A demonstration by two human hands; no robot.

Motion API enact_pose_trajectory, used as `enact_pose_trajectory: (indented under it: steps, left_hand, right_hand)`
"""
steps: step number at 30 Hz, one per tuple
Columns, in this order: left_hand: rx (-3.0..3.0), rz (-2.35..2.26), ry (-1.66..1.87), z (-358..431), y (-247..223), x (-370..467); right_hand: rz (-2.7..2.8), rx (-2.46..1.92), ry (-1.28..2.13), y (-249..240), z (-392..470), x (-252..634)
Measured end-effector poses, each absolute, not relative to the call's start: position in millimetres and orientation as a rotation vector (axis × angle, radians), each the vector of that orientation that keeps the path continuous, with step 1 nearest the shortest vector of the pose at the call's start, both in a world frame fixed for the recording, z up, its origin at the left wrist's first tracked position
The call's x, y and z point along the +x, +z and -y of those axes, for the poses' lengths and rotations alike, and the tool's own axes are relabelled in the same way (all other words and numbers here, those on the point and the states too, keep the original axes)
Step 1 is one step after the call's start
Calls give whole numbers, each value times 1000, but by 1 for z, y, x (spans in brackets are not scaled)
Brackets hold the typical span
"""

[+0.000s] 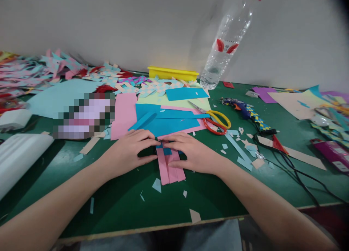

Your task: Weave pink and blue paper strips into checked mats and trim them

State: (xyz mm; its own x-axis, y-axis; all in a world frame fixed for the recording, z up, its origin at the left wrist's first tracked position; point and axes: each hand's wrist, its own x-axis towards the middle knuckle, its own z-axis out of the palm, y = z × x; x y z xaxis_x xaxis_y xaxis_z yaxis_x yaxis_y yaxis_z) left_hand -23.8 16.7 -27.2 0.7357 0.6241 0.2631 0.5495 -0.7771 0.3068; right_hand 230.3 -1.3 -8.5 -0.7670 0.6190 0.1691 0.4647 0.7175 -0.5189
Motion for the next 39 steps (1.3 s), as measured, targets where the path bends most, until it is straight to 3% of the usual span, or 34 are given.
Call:
enact_pose_trajectory:
  steps: [39]
  left_hand:
    - [2747,-868,472,-7,-23,-15]
  right_hand:
    - [2734,-937,539,7,-10,254]
